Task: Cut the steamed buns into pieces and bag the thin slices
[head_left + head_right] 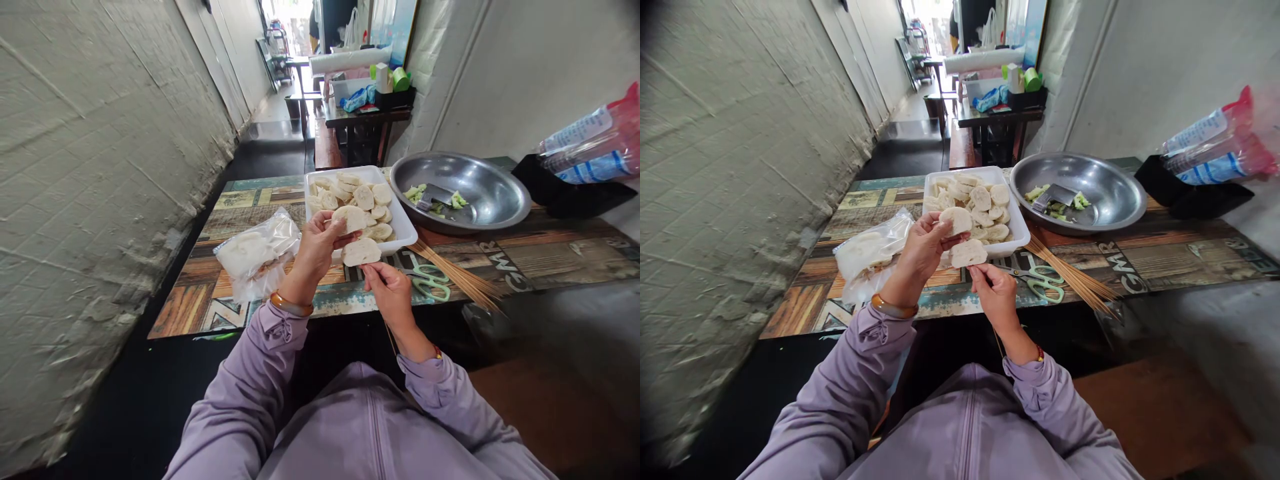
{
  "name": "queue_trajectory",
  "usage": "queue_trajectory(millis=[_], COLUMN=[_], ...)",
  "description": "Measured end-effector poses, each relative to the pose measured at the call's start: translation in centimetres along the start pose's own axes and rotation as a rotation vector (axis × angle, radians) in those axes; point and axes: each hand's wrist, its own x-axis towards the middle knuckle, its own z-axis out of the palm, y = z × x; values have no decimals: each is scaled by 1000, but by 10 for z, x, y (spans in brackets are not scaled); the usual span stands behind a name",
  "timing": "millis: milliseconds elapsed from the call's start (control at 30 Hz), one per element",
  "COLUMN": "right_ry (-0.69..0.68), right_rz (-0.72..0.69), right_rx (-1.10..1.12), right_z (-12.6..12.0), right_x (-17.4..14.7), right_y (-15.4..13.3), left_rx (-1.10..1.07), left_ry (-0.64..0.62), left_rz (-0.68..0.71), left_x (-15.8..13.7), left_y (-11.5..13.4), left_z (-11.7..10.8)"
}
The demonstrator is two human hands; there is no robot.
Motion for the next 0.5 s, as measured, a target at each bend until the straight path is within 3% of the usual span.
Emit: queue_trajectory(millis=[500], right_ry=[-12], right_rz=[-60], right_rx=[-34], right_z=[-7], right_x=[7], right_y=[-9], left_rx=[60], left_ry=[-27], left_rz=[20], left_x=[-10], left_y=[3], left_z=[3])
